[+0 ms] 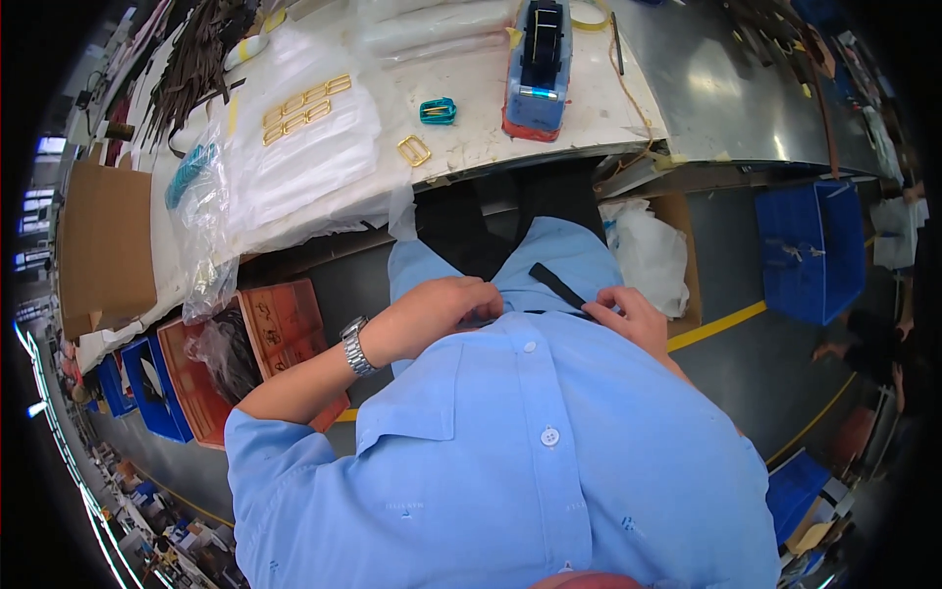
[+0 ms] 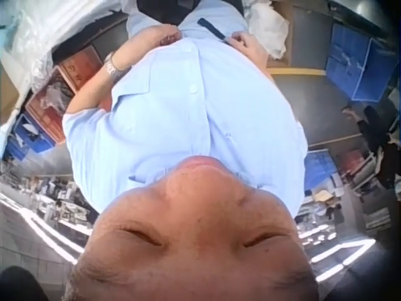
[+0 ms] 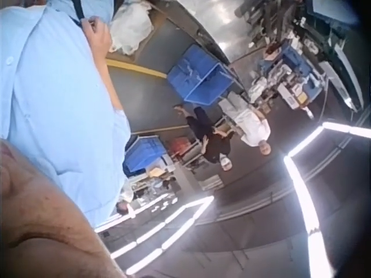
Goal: Applying protective blue adhesive tape to gold-colored metal buckles at a workshop table.
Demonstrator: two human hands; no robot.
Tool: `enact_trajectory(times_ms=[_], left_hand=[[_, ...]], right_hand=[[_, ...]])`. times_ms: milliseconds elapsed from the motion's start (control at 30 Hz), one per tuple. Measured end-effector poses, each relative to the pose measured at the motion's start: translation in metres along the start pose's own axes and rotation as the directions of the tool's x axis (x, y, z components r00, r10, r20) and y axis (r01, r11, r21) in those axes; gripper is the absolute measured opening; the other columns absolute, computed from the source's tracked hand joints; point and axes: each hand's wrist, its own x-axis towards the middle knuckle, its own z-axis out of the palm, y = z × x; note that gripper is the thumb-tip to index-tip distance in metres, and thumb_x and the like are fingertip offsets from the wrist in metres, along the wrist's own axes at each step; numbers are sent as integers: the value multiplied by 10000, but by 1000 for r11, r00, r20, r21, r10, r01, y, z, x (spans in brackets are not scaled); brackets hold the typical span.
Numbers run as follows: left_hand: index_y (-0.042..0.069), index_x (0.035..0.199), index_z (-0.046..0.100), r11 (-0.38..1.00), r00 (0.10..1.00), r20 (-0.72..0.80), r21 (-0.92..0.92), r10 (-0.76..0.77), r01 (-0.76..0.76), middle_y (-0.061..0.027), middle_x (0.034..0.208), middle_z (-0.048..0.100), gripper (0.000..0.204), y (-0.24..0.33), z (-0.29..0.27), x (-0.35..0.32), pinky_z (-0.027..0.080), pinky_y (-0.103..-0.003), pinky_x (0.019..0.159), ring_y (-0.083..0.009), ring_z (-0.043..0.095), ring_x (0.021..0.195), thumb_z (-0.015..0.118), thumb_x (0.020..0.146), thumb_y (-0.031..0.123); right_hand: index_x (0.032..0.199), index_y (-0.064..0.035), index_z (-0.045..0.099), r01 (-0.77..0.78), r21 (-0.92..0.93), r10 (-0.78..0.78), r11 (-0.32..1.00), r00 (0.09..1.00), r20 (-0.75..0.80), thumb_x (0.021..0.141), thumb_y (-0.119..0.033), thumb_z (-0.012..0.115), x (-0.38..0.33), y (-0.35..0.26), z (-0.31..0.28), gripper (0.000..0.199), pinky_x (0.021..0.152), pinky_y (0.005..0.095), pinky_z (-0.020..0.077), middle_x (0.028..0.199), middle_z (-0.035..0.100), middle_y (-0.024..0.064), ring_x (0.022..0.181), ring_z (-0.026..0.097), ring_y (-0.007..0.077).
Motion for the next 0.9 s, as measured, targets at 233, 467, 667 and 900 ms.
enact_trajectory(times_ms=[233,467,667,900], left_hand=[[68,950,627,860,996,-70,510,53,-9,-110,899,671,115,-20,19,2,533,-440,677,-326,674,833,669,890,157],[51,898,609,893,991,-131,447,12,48,-125,883,664,61,-11,16,-19,537,-445,700,-335,671,844,634,900,107],[9,1099,687,985,987,7,-57,-160,160,-114,908,696,175,-24,-2,-22,550,-349,719,-267,658,787,666,925,17],[2,1094,716,995,971,220,17,91,-97,-117,974,702,245,-11,-17,60,549,-332,721,-214,672,841,688,851,0]], right_hand=[[889,-122,748,129,43,-130,991,991,16,803,-178,774,15,6,25,107,670,349,498,878,659,4,827,653,197],[853,-127,717,194,33,-196,980,979,60,814,-182,762,23,18,34,81,721,350,448,807,585,9,817,609,203],[933,-98,712,229,142,-238,963,970,56,831,-172,734,12,31,19,128,845,377,492,995,669,30,1019,635,231],[991,-68,678,131,39,-136,991,961,240,853,-172,722,-8,24,-26,178,1019,449,499,1206,643,79,1256,564,306]])
